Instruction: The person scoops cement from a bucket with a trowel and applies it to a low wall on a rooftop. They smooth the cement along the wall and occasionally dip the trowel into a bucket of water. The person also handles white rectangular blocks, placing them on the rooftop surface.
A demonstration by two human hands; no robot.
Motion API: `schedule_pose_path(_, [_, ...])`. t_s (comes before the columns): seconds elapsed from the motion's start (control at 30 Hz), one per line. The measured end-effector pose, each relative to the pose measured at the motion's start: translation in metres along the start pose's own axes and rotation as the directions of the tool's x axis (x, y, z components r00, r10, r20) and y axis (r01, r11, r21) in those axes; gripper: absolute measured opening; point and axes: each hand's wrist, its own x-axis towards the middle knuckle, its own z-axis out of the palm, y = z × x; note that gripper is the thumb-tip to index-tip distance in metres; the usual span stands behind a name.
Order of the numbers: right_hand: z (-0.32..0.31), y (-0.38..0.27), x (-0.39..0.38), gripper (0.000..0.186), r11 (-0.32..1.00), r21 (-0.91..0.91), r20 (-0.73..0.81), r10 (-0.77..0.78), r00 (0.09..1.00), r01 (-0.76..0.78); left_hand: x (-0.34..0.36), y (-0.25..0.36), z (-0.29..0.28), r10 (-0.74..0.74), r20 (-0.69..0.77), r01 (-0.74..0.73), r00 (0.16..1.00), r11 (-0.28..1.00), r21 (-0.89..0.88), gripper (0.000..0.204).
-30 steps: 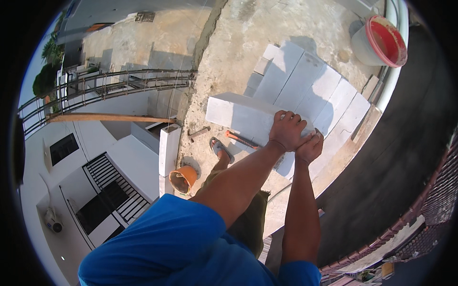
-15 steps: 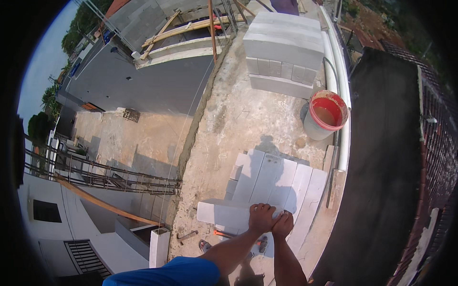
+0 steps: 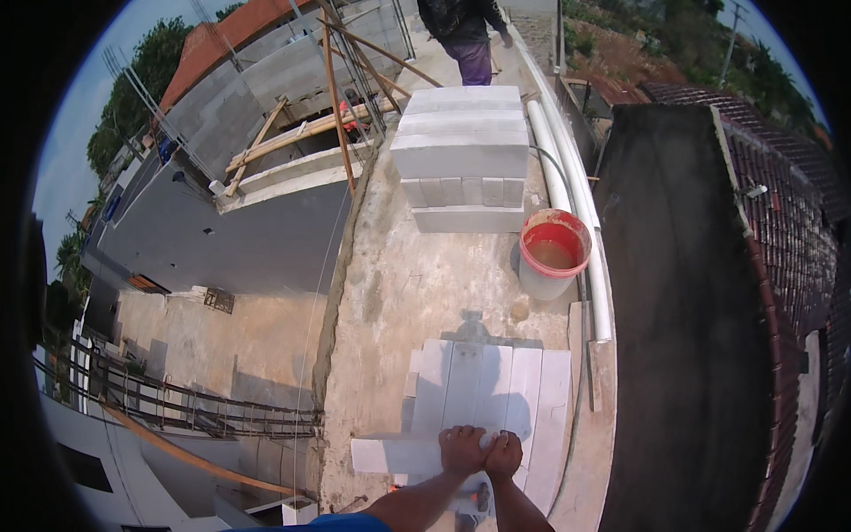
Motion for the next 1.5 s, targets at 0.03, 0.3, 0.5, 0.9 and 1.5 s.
schedule_pose_path(0.03, [-0.002,-0.006,0.001,0.016,0.993,0.064,0.040,0.100,0.994,-0.102,0.000,-0.001,-0.001,-0.004,-0.002,0.004,1.000,1.000,-0.005,0.042])
schedule_pose_path(0.3, [0.013,0.005,0.002,0.022,0.983,-0.140,0.077,-0.106,0.991,0.116,0.013,-0.006,-0.022,-0.095,0.215,0.105,0.972,0.994,-0.033,0.044])
schedule_pose_path(0.5, [-0.003,-0.018,0.001,0.032,0.925,0.148,0.239,0.309,0.921,-0.349,-0.010,-0.012,0.000,-0.159,0.227,0.177,0.961,0.982,-0.063,0.049])
schedule_pose_path(0.9, [-0.006,-0.021,0.015,0.047,0.819,0.249,0.252,0.460,0.851,-0.517,0.003,-0.007,-0.006,-0.149,0.309,0.176,0.939,0.983,-0.060,0.051])
schedule_pose_path(1.5, [-0.002,-0.016,0.009,0.046,0.862,0.181,0.230,0.431,0.873,-0.474,-0.008,-0.013,-0.001,-0.156,0.191,0.185,0.969,0.973,-0.141,0.047])
